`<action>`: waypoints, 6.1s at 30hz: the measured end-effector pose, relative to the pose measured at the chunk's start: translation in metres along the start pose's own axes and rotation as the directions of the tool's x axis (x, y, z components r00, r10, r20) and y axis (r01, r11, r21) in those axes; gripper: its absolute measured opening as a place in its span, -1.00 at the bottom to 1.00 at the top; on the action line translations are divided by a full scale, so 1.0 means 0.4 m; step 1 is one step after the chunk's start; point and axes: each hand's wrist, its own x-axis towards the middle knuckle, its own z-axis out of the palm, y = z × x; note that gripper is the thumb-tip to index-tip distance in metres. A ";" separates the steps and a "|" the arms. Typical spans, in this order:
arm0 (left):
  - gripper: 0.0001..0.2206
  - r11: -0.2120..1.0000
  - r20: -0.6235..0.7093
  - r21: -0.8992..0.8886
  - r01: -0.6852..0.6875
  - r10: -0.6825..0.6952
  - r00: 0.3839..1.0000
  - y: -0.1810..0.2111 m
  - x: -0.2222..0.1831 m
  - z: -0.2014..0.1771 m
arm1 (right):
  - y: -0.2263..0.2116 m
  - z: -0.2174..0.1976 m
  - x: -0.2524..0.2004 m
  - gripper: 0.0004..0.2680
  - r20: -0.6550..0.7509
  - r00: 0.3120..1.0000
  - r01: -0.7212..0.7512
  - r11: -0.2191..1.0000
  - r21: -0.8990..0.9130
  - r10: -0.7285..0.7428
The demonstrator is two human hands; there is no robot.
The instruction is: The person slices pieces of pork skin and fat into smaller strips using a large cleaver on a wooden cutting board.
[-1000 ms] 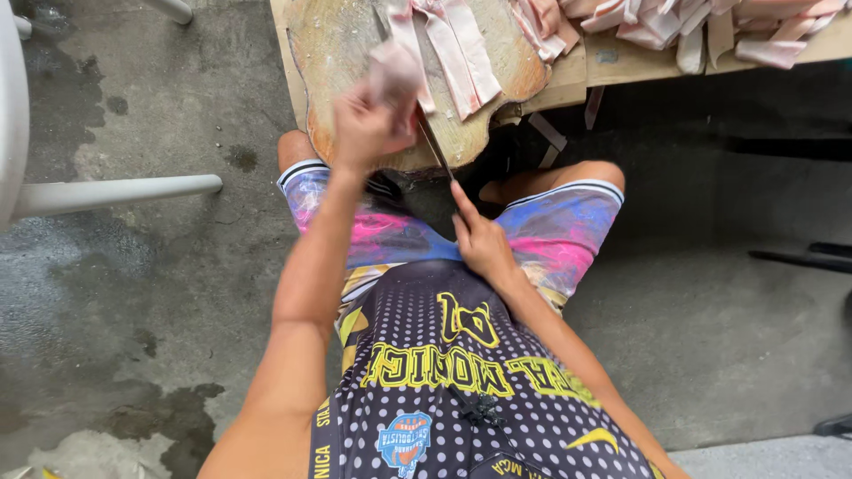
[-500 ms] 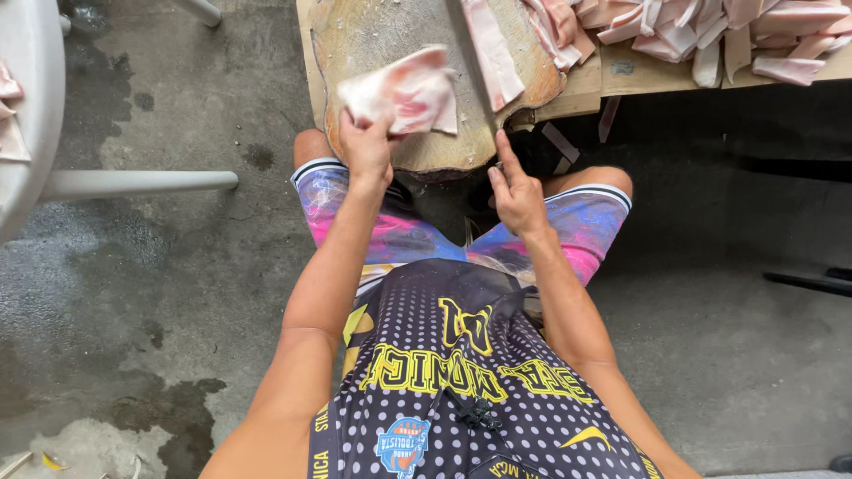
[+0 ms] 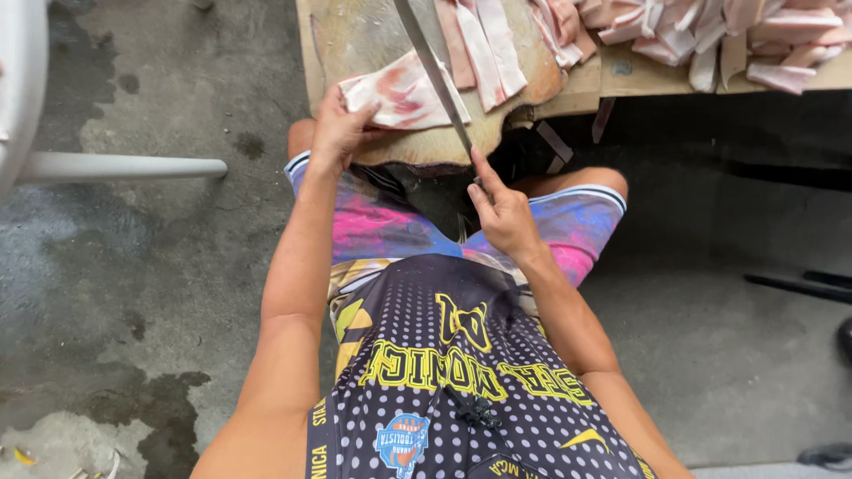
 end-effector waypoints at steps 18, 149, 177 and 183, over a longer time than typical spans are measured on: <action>-0.73 0.928 -0.075 0.284 -0.242 0.273 0.959 -0.066 0.025 -0.086 | 0.069 0.029 -0.011 -0.56 -0.098 0.995 -0.010 0.966 -0.260 -0.016; -0.77 0.979 -0.196 0.195 -0.066 0.105 0.975 0.070 -0.165 -0.100 | 0.023 0.243 -0.016 -0.47 -0.084 0.917 0.363 0.902 -0.232 -0.391; -0.77 0.359 -0.027 0.919 -0.159 0.462 0.887 -0.061 -0.097 0.147 | 0.052 0.077 -0.080 -0.51 0.070 0.987 -0.157 0.928 0.337 0.142; -0.76 0.377 0.033 0.847 -0.375 0.666 0.746 -0.102 -0.130 0.116 | -0.016 -0.017 -0.214 -0.54 0.118 0.990 -0.060 0.988 -0.142 0.077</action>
